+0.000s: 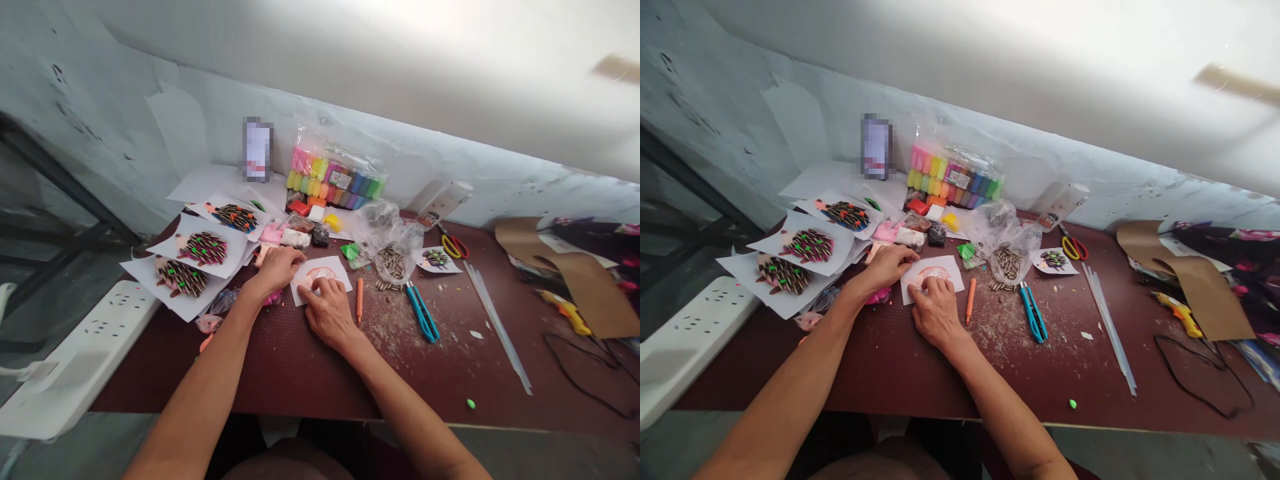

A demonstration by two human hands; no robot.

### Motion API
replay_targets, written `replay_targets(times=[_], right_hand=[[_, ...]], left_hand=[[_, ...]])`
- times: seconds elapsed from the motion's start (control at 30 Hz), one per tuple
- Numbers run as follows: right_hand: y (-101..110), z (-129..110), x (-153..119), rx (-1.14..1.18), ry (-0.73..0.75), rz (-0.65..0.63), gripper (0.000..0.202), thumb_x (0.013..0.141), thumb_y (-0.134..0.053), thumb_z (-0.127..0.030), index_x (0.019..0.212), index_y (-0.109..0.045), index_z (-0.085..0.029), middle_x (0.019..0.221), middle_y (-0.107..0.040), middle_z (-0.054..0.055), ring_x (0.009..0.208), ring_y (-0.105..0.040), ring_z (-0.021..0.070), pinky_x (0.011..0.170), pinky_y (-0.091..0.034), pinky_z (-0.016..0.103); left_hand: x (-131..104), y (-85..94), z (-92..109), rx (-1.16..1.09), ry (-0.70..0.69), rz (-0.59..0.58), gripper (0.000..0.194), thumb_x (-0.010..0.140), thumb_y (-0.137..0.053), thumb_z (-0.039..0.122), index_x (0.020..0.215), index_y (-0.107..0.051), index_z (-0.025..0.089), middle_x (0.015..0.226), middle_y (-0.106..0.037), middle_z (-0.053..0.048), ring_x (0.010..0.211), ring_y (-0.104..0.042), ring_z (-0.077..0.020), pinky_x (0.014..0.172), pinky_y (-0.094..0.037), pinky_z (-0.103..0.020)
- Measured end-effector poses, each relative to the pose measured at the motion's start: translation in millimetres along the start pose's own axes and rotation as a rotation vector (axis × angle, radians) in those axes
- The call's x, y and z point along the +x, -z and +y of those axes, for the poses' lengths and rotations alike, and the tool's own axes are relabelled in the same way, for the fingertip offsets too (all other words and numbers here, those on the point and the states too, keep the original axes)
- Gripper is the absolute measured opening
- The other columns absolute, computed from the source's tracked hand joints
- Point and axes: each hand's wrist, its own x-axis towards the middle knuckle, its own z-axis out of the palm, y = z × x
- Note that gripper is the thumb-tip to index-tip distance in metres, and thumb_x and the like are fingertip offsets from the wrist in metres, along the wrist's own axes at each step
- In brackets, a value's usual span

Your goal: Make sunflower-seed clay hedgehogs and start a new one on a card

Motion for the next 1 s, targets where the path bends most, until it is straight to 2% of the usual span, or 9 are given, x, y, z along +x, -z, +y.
replay_targets(times=[0.2, 0.3, 0.47, 0.57, 0.77, 1.0], right_hand=[[0.4, 5.0, -3.4, 0.022, -0.022, 0.076, 0.041, 0.086, -0.055, -0.011, 0.123, -0.067, -0.023, 0.109, -0.059, 0.009, 0.099, -0.048, 0.0236, 0.089, -0.032, 0.036], [0.6, 4.6, -4.0, 0.024, 0.004, 0.051, 0.035, 0.087, -0.056, -0.012, 0.118, -0.07, -0.023, 0.108, -0.059, 0.009, 0.098, -0.048, 0.0229, 0.089, -0.032, 0.036], [1.0, 1.3, -2.8, 0.024, -0.021, 0.0, 0.035, 0.089, -0.056, -0.014, 0.12, -0.069, -0.023, 0.107, -0.06, 0.009, 0.096, -0.048, 0.0231, 0.088, -0.032, 0.036], [1.5, 1.3, -2.6, 0.039, -0.028, -0.002, 0.034, 0.089, -0.055, -0.014, 0.118, -0.07, -0.022, 0.108, -0.06, 0.009, 0.098, -0.048, 0.0235, 0.089, -0.032, 0.036], [-1.2, 1.3, -0.6, 0.055, 0.028, 0.007, 0.043, 0.088, -0.055, -0.014, 0.128, -0.067, -0.025, 0.112, -0.058, 0.01, 0.101, -0.048, 0.024, 0.091, -0.031, 0.037], [-1.0, -0.9, 2.0, 0.04, -0.011, -0.028, 0.039, 0.088, -0.057, -0.017, 0.125, -0.068, -0.025, 0.107, -0.058, 0.01, 0.098, -0.047, 0.0243, 0.089, -0.032, 0.038]], left_hand=[[0.0, -1.1, -1.1, 0.038, -0.011, 0.006, 0.031, 0.085, -0.056, 0.012, 0.105, -0.078, 0.02, 0.106, -0.077, -0.009, 0.099, -0.069, -0.0237, 0.092, -0.049, -0.033], [-0.1, -1.0, -1.0, 0.042, -0.014, 0.0, 0.03, 0.085, -0.056, 0.012, 0.103, -0.078, 0.02, 0.105, -0.077, -0.009, 0.098, -0.069, -0.0238, 0.091, -0.049, -0.033], [-0.6, -0.8, -0.7, 0.038, -0.023, 0.009, 0.03, 0.084, -0.056, 0.011, 0.102, -0.078, 0.02, 0.104, -0.077, -0.009, 0.097, -0.069, -0.0241, 0.09, -0.049, -0.033], [-0.4, -1.0, -1.3, 0.04, -0.029, 0.005, 0.029, 0.085, -0.056, 0.012, 0.102, -0.078, 0.019, 0.102, -0.077, -0.009, 0.095, -0.069, -0.0246, 0.088, -0.048, -0.034], [0.8, -3.0, -3.8, 0.032, -0.035, 0.017, 0.027, 0.084, -0.057, 0.013, 0.099, -0.079, 0.02, 0.101, -0.077, -0.008, 0.095, -0.068, -0.0235, 0.086, -0.048, -0.032], [0.3, -3.4, -3.6, 0.028, -0.028, 0.014, 0.028, 0.085, -0.057, 0.012, 0.1, -0.079, 0.02, 0.101, -0.077, -0.009, 0.095, -0.068, -0.024, 0.086, -0.048, -0.033]])
